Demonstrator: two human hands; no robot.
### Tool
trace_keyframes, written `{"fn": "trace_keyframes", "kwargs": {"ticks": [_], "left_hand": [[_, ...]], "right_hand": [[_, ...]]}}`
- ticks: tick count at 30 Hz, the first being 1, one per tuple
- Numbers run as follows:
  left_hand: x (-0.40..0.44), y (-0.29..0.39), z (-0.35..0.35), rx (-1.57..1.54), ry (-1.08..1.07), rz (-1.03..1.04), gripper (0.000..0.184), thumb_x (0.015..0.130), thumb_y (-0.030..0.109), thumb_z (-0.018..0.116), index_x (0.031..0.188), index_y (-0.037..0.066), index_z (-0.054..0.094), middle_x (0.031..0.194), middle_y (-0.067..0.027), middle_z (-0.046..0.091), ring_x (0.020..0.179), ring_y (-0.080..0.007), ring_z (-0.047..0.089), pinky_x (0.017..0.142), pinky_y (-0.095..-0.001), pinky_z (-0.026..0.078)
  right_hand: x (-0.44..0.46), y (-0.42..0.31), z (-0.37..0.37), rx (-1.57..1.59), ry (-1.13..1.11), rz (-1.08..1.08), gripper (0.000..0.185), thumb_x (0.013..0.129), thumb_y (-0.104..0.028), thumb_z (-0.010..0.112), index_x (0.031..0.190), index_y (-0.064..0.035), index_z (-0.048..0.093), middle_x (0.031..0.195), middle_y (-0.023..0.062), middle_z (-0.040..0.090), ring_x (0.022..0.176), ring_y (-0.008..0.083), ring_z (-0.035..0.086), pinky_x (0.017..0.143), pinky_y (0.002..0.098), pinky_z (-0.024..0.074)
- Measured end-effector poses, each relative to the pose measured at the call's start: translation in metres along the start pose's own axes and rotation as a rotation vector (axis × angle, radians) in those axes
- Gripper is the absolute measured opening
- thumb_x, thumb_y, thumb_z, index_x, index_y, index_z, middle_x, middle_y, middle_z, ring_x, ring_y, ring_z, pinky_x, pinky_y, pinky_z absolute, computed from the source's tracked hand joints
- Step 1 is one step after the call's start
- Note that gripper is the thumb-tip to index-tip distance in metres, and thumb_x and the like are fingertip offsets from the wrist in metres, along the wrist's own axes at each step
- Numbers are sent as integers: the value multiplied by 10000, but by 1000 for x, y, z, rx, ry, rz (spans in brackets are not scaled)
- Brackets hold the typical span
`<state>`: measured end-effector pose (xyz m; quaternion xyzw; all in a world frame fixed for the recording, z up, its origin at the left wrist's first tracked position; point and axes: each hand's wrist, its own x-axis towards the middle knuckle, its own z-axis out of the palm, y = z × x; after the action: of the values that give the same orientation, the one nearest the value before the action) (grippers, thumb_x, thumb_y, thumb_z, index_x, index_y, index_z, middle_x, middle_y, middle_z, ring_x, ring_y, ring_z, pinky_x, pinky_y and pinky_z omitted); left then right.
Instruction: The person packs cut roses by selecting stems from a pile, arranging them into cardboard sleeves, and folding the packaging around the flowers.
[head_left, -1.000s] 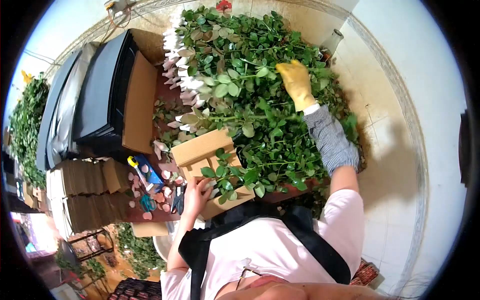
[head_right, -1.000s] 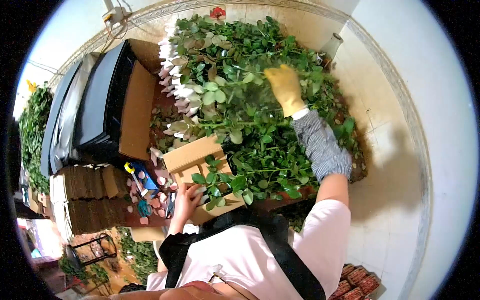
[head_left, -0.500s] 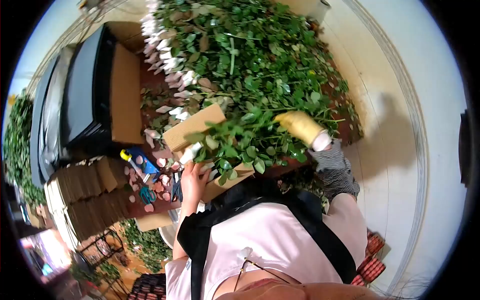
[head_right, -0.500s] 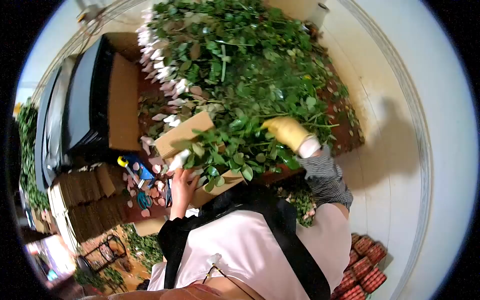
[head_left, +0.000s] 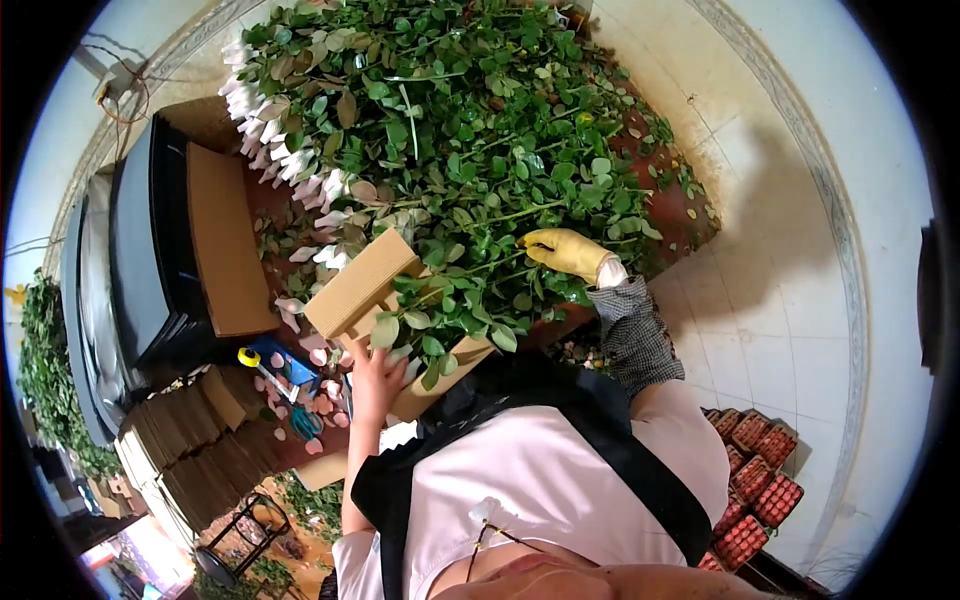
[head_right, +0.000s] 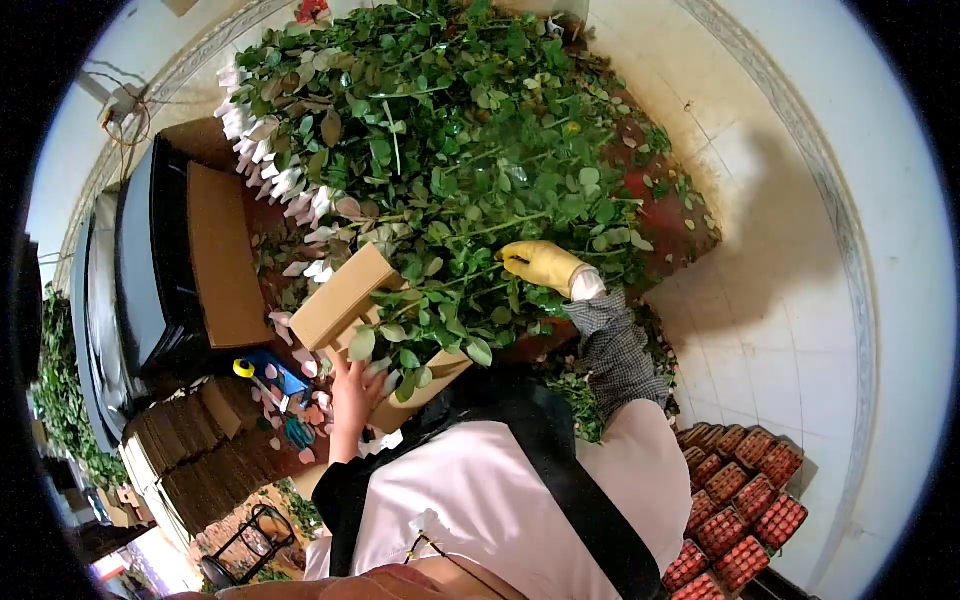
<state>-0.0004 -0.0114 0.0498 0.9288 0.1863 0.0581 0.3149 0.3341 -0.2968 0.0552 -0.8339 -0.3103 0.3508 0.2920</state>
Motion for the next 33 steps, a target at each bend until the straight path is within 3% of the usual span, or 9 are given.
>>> {"fn": "trace_keyframes", "kwargs": {"ticks": [5,11,14,17,20,23,24,29,33], "left_hand": [[0,13,-2,12,86,-32,503,772,157,791,1230,53,610,1140,-226,547,987,-450,589,832,-464,513],[-4,8,2,36,148,-22,603,758,160,797,1306,36,578,1194,-177,566,1048,-394,571,913,-460,473],[0,7,3,23,132,-23,638,751,166,804,1328,34,566,1215,-159,577,1083,-378,555,948,-453,456],[-1,4,2,-20,113,-26,633,746,173,810,1317,28,579,1236,-165,586,1087,-386,563,942,-453,465],[-1,3,3,9,124,-4,628,740,168,813,1309,25,588,1230,-168,587,1095,-391,565,943,-451,469],[1,8,2,11,132,-27,627,737,163,813,1305,20,591,1216,-180,589,1101,-397,562,944,-450,470],[0,11,1,-5,124,-42,624,736,161,812,1302,19,593,1212,-184,589,1101,-399,561,943,-450,470],[-2,6,4,-36,131,-49,613,741,154,807,1299,17,593,1210,-186,590,1096,-402,559,946,-452,466],[-2,7,4,-35,143,-43,602,743,152,809,1290,18,596,1218,-186,591,1113,-402,555,953,-453,465]], "right_hand": [[17,-2,24,-290,240,155,409,962,-270,557,1327,-88,582,1135,177,697,1018,367,666,880,439,530],[20,-28,28,-672,518,-111,307,869,-195,673,1151,-82,631,754,124,667,743,335,657,676,467,518],[44,-76,6,-819,452,-182,594,851,-271,731,1363,-71,506,1118,142,686,1019,272,664,951,422,512],[90,-82,19,-935,190,-29,961,832,-247,763,1578,-92,177,1584,181,320,1463,311,303,1189,448,266],[167,-37,26,-1006,265,-118,879,821,-160,717,1559,-78,248,1437,188,516,1315,334,502,1086,447,405],[217,-29,11,-945,178,-193,643,785,-92,696,1403,-74,519,954,116,731,840,305,703,719,395,567],[262,18,10,-873,218,-290,466,830,-76,601,1292,-128,619,919,145,717,834,332,691,749,427,562],[193,-115,-46,-1010,340,-324,286,666,-190,804,934,-154,712,895,27,735,941,227,707,729,345,566],[172,-155,-64,-1041,745,-421,320,809,-148,639,1124,-172,691,1028,46,710,1021,247,654,1034,417,426]]}}
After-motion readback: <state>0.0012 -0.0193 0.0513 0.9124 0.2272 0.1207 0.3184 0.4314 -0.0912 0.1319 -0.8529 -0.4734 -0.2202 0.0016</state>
